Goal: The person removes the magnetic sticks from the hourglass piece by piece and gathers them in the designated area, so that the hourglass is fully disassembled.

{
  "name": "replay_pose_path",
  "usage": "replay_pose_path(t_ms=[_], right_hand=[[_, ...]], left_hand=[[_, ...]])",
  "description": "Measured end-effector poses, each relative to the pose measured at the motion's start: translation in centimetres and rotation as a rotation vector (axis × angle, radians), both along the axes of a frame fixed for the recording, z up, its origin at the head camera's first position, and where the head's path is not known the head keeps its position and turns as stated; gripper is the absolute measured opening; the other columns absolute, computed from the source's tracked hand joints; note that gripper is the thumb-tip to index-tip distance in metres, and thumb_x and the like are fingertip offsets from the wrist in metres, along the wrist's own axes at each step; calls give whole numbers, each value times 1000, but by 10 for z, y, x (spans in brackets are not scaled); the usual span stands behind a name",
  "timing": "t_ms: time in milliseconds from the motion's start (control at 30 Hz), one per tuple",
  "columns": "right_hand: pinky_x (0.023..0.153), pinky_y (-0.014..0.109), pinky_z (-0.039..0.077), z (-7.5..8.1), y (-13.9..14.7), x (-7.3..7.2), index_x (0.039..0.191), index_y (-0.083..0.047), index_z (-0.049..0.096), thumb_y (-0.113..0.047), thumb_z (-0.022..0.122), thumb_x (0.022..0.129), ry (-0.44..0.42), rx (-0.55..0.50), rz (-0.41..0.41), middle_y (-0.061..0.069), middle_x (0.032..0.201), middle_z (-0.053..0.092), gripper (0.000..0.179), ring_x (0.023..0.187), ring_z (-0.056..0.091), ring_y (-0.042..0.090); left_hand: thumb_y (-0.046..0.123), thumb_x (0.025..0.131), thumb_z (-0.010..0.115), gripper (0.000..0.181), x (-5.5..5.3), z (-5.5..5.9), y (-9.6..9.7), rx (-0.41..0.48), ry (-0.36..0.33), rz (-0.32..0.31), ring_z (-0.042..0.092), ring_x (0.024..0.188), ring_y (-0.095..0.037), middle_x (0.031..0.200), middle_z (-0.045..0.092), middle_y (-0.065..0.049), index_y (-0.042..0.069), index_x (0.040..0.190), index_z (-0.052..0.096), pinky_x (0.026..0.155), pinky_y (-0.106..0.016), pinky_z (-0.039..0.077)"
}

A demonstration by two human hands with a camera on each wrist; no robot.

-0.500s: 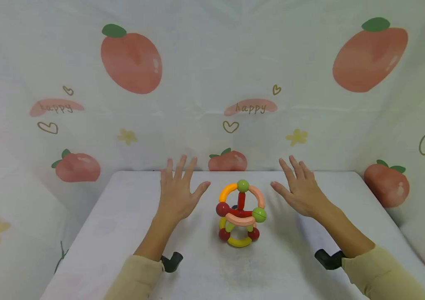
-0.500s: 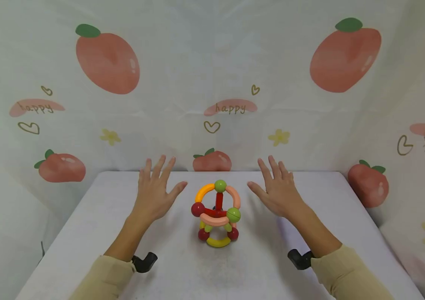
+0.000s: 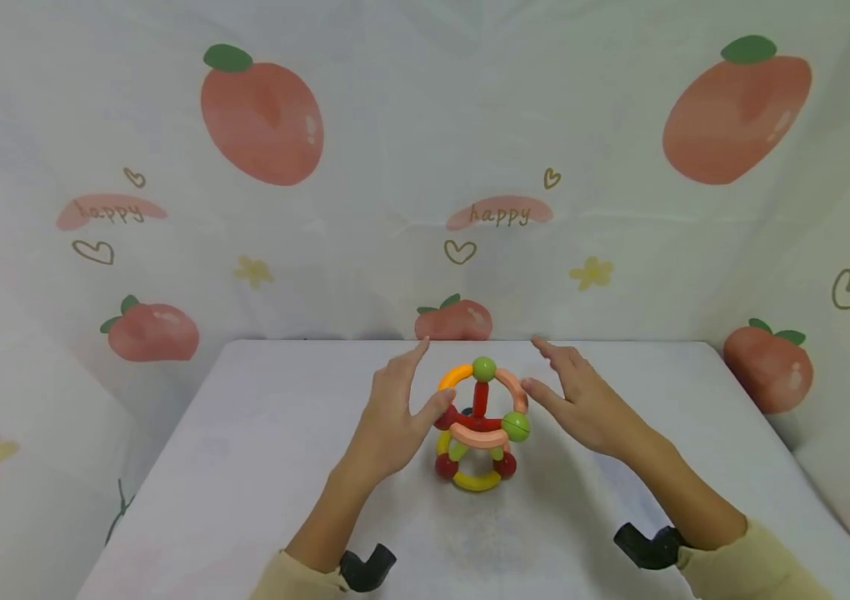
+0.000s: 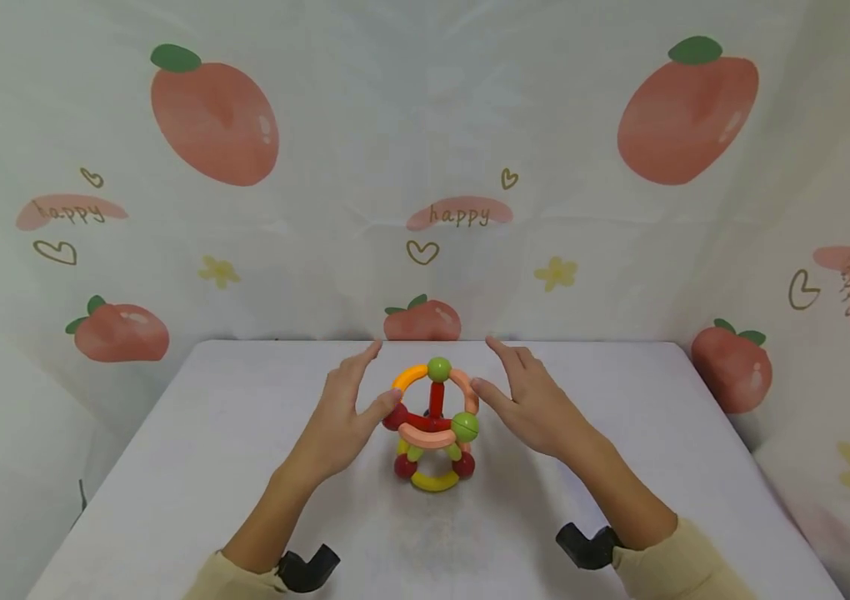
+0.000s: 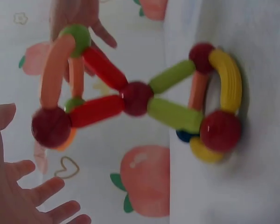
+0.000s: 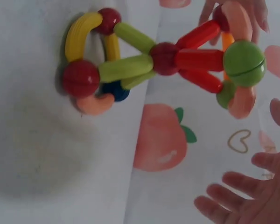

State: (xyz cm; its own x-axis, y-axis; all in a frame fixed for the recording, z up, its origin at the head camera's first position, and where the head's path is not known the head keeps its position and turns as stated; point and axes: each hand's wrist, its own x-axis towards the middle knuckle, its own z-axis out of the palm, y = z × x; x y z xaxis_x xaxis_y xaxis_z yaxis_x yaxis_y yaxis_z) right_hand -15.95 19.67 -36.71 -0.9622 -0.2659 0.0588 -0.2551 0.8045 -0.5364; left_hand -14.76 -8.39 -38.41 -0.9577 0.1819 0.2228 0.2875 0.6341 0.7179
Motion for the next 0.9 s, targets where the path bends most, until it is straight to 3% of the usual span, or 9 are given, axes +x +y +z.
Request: replay_pose_path(t_ms=[167,367,600,767,900], right_hand=[[87,43,59,-1,-8,4,153,-13,43,-48,56,103,-44,-160,14,9,123,68,62,111,65,27],[75,31,56,-7,-16,5,140,-12,56,-36,62,101,-82,-248,22,-1,91,73,46,88,67,17],[67,30,55,-7,-20,2,133,-14,59,-44,64,99,-161,-314,-4,2,85,68,45,77,63,19],[63,31,54,-5,-28,-5,131,-12,58,-47,66,96,-214,-318,-38,5,79,65,50,69,62,22],[57,29,51,-10,-32,-10,124,-9,58,-40,68,97,-201,-328,-43,6,74,60,43,63,59,22]], left_hand=[[57,93,65,77,18,-4,13,109,-112,6,40,143,-22,158,42,3,36,159,31,106,-58,50],[52,94,67,71,28,-11,21,179,-149,69,52,127,-22,142,55,-1,21,154,42,99,-49,56],[43,96,68,59,23,-13,21,184,-137,89,58,107,-14,123,64,0,16,147,52,93,-36,58],[42,96,69,60,22,-12,18,214,-122,52,60,99,-13,118,65,-1,14,147,53,81,-22,59],[43,96,69,60,23,-14,18,256,-120,15,61,96,-14,116,66,-2,13,145,54,78,-19,57]])
